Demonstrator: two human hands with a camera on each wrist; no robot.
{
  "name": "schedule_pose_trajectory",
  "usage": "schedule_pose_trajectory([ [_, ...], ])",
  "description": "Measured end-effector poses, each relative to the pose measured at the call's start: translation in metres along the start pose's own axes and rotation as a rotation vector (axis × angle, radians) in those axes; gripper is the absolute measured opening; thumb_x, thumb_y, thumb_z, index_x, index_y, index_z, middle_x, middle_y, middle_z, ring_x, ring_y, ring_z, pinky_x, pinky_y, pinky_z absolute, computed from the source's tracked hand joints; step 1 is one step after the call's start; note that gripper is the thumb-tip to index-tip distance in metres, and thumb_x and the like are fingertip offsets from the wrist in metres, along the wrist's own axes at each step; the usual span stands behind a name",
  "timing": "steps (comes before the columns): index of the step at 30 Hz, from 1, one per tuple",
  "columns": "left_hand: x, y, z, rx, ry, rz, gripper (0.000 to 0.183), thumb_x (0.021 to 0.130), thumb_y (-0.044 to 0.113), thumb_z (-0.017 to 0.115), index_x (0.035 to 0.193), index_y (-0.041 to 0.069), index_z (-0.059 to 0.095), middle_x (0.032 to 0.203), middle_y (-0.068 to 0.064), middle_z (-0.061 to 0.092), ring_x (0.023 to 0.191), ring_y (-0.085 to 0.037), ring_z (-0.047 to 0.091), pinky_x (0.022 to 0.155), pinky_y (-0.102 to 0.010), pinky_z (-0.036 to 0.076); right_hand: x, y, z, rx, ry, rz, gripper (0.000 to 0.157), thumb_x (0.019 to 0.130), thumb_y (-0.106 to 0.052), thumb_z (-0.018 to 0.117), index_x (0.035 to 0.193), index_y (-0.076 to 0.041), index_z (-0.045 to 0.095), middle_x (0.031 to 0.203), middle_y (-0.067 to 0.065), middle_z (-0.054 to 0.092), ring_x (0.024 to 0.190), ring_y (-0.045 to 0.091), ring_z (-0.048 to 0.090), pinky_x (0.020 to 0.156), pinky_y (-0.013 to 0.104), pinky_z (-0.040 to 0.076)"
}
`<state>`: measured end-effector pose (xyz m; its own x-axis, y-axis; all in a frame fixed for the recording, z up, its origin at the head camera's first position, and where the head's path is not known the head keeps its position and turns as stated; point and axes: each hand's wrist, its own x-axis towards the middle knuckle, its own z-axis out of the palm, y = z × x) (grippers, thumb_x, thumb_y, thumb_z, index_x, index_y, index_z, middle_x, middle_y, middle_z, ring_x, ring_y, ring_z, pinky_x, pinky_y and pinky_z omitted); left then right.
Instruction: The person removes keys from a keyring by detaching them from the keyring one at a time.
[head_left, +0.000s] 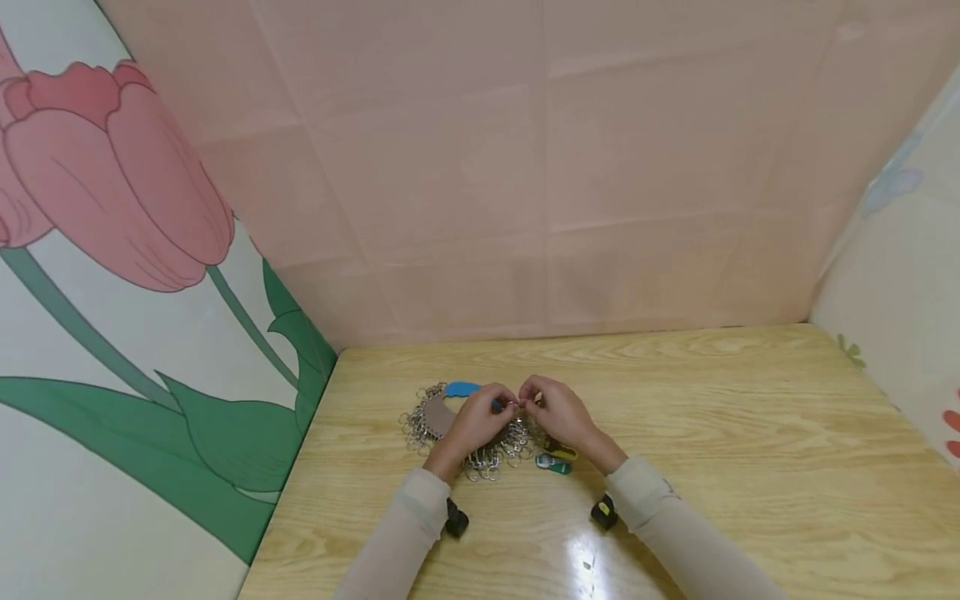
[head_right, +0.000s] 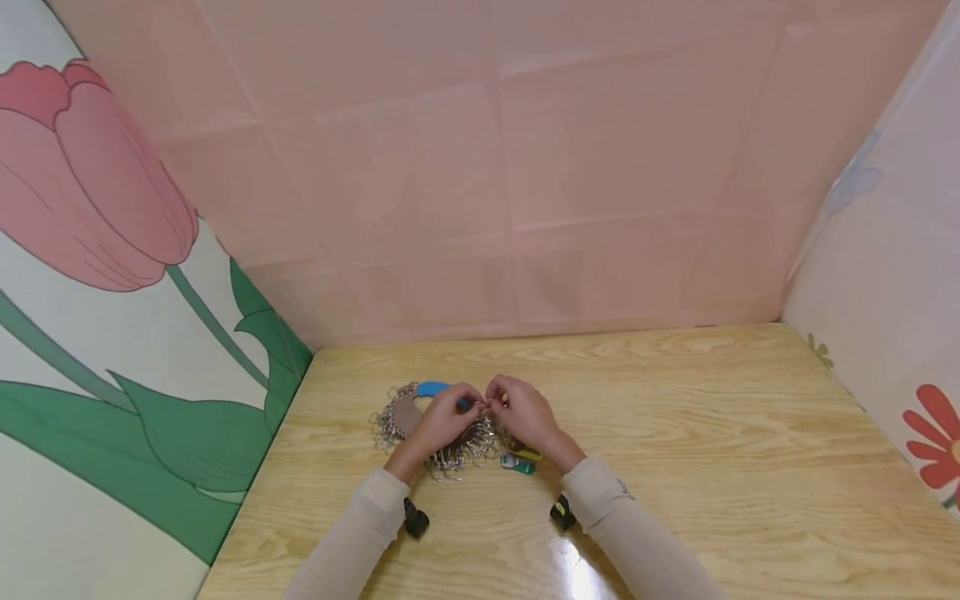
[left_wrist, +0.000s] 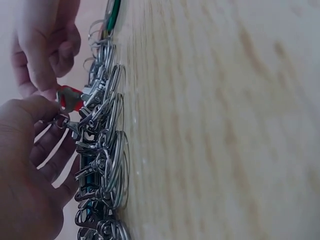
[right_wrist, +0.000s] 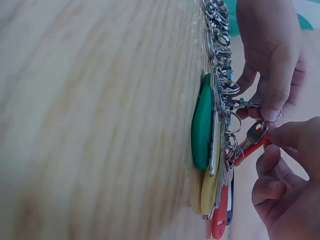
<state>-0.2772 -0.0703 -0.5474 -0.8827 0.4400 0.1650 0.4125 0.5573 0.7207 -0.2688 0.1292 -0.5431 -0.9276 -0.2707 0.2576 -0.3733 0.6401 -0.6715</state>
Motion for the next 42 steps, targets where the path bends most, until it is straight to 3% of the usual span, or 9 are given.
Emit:
schedule_pose_trajectory([
  [6,-0.0008,0.0003,0.0001,0.002,-0.004,-0.010,0.011,0.108,0.020,0.066,0.112,0.016,0.075,0.112,-0.001,0.074,0.095,-0.013,0.068,0.084,-0.029,0.056,0.0001,-0.0018,-0.0013,0.005,0.005,0.021,0.008,0.095,-0.010,0.078,0.097,-0.014,0.071,0.091,0.000,0.073,0.064,0.007,0.055,0.060,0.026,0.047],
  [13,0.0003,0.0016,-0.0005,0.013,-0.006,-0.002,0.012,0.107,0.021,0.066,0.112,0.015,0.076,0.112,-0.002,0.076,0.098,-0.014,0.069,0.087,-0.031,0.057,-0.0001,-0.0012,-0.0005,-0.048,0.009,0.000,0.011,0.093,-0.009,0.080,0.096,-0.015,0.072,0.093,0.000,0.071,0.073,0.008,0.060,0.066,0.030,0.051],
  [24,-0.0028,0.0037,-0.0042,-0.066,-0.026,-0.034,0.017,0.110,0.025,0.062,0.115,0.017,0.076,0.114,-0.001,0.075,0.092,-0.012,0.068,0.081,-0.028,0.056,-0.0024,-0.0018,0.0026,-0.128,0.046,-0.026,0.008,0.093,-0.012,0.079,0.096,-0.016,0.073,0.092,-0.002,0.072,0.071,0.007,0.061,0.061,0.028,0.050],
  [32,-0.0024,0.0038,-0.0032,-0.052,-0.015,-0.035,0.017,0.110,0.025,0.062,0.114,0.015,0.076,0.115,-0.004,0.074,0.096,-0.017,0.069,0.083,-0.031,0.057,-0.0025,-0.0057,0.0031,-0.154,0.047,0.002,0.010,0.092,-0.015,0.080,0.093,-0.015,0.071,0.090,-0.001,0.072,0.067,0.006,0.060,0.057,0.026,0.049],
  [42,-0.0014,0.0036,-0.0006,-0.045,-0.013,-0.032,0.017,0.110,0.022,0.063,0.114,0.012,0.076,0.114,-0.005,0.075,0.098,-0.014,0.070,0.086,-0.032,0.058,-0.0024,-0.0089,0.0013,-0.169,0.029,0.040,0.011,0.087,-0.014,0.079,0.090,-0.017,0.068,0.084,-0.004,0.068,0.064,0.009,0.056,0.057,0.030,0.046],
])
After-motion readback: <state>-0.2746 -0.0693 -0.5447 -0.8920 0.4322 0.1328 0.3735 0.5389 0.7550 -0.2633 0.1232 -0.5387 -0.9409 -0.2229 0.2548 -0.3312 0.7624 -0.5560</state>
